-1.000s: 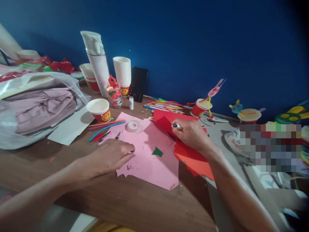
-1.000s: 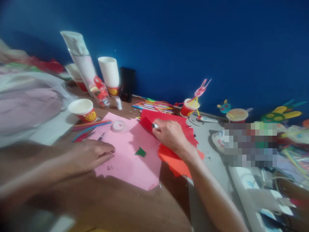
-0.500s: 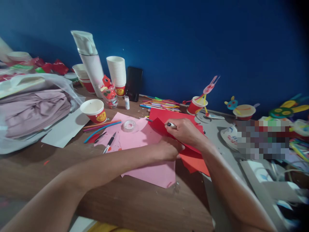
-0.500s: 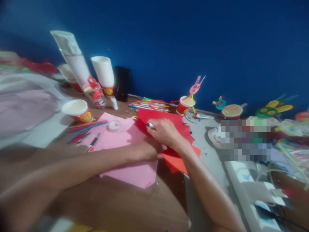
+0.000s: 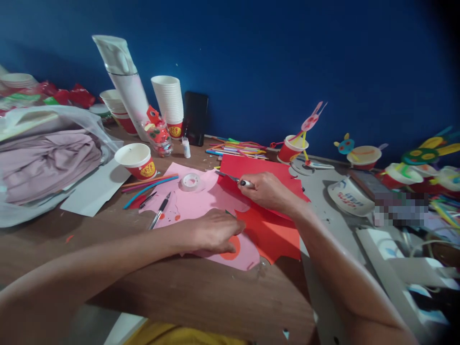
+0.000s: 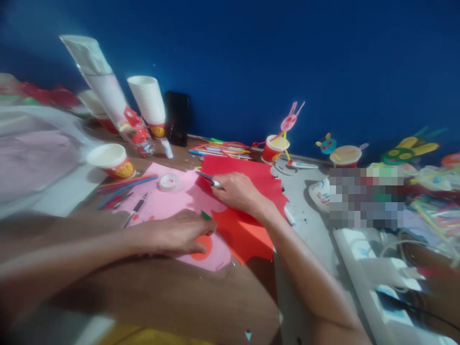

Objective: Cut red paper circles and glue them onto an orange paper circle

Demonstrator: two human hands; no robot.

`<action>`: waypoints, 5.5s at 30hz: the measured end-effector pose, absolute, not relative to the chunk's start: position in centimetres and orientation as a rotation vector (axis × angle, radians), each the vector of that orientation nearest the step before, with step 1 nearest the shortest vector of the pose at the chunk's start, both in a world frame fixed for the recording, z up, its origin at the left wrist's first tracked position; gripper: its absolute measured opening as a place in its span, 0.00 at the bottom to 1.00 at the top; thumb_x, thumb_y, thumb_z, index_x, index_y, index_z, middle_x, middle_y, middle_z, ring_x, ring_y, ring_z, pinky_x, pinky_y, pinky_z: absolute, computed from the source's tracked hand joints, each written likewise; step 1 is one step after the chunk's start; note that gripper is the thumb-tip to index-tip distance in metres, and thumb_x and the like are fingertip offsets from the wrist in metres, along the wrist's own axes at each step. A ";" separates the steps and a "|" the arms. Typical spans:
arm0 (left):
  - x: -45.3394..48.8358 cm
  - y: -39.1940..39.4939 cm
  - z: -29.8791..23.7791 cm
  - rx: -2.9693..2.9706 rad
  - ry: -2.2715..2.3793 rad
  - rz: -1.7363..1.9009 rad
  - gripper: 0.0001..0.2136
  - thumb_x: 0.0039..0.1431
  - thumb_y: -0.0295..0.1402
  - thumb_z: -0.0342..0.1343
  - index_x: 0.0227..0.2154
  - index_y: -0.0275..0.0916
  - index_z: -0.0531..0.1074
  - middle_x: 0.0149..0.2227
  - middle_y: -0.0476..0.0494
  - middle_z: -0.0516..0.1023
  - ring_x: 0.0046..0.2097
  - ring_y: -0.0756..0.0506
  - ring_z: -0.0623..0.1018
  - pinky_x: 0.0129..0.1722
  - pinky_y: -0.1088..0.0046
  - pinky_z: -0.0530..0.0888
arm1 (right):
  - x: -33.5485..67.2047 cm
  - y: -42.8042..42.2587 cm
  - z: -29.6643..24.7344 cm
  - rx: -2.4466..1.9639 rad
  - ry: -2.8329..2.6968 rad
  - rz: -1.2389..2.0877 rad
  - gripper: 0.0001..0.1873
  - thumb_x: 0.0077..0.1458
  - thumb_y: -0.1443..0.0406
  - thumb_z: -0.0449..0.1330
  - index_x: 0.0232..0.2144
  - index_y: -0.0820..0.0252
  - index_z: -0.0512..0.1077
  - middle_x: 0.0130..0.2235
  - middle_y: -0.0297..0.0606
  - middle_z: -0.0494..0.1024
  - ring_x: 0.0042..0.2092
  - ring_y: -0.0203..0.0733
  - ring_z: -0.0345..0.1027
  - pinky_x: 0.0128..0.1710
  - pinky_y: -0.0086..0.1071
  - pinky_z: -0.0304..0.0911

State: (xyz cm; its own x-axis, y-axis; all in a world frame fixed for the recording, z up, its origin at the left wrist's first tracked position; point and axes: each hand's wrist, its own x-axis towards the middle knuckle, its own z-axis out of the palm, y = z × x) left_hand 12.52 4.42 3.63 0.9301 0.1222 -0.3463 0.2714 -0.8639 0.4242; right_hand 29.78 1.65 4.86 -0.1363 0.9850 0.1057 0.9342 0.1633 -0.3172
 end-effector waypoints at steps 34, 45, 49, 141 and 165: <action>3.9 11.2 3.1 1.864 0.780 -0.288 0.06 0.50 0.35 0.52 0.25 0.38 0.65 0.17 0.55 0.63 0.18 0.54 0.61 0.18 0.78 0.56 | 26.9 1.9 0.9 -1.903 -2.456 0.350 0.05 0.53 0.63 0.56 0.29 0.58 0.69 0.30 0.35 0.77 0.30 0.38 0.69 0.24 0.28 0.41; 4.2 10.1 2.7 2.123 1.010 -0.079 0.07 0.52 0.36 0.50 0.29 0.39 0.70 0.25 0.49 0.74 0.26 0.51 0.70 0.24 0.77 0.63 | 26.7 2.0 1.0 -1.917 -2.449 0.345 0.05 0.53 0.63 0.55 0.29 0.58 0.69 0.30 0.35 0.77 0.29 0.37 0.68 0.24 0.28 0.42; 4.0 10.1 2.5 1.660 0.905 0.181 0.09 0.55 0.38 0.51 0.30 0.37 0.69 0.17 0.53 0.65 0.18 0.55 0.62 0.18 0.79 0.58 | 26.8 2.0 0.8 -1.914 -2.444 0.333 0.05 0.52 0.63 0.56 0.28 0.59 0.69 0.29 0.35 0.77 0.28 0.37 0.68 0.23 0.28 0.42; 6.0 7.0 0.9 0.990 0.818 0.413 0.02 0.48 0.26 0.57 0.25 0.34 0.69 0.23 0.46 0.76 0.18 0.53 0.71 0.18 0.79 0.68 | 23.2 1.1 1.4 -1.566 -1.607 0.945 0.06 0.51 0.69 0.53 0.25 0.60 0.68 0.22 0.29 0.71 0.24 0.31 0.64 0.23 0.24 0.58; 0.5 2.2 -1.0 2.693 0.528 0.218 0.28 0.54 0.48 0.49 0.53 0.34 0.64 0.53 0.29 0.67 0.49 0.31 0.65 0.48 0.51 0.56 | 25.4 1.8 1.6 -2.089 -2.047 0.421 0.08 0.49 0.65 0.51 0.24 0.57 0.70 0.21 0.34 0.71 0.23 0.36 0.61 0.21 0.27 0.45</action>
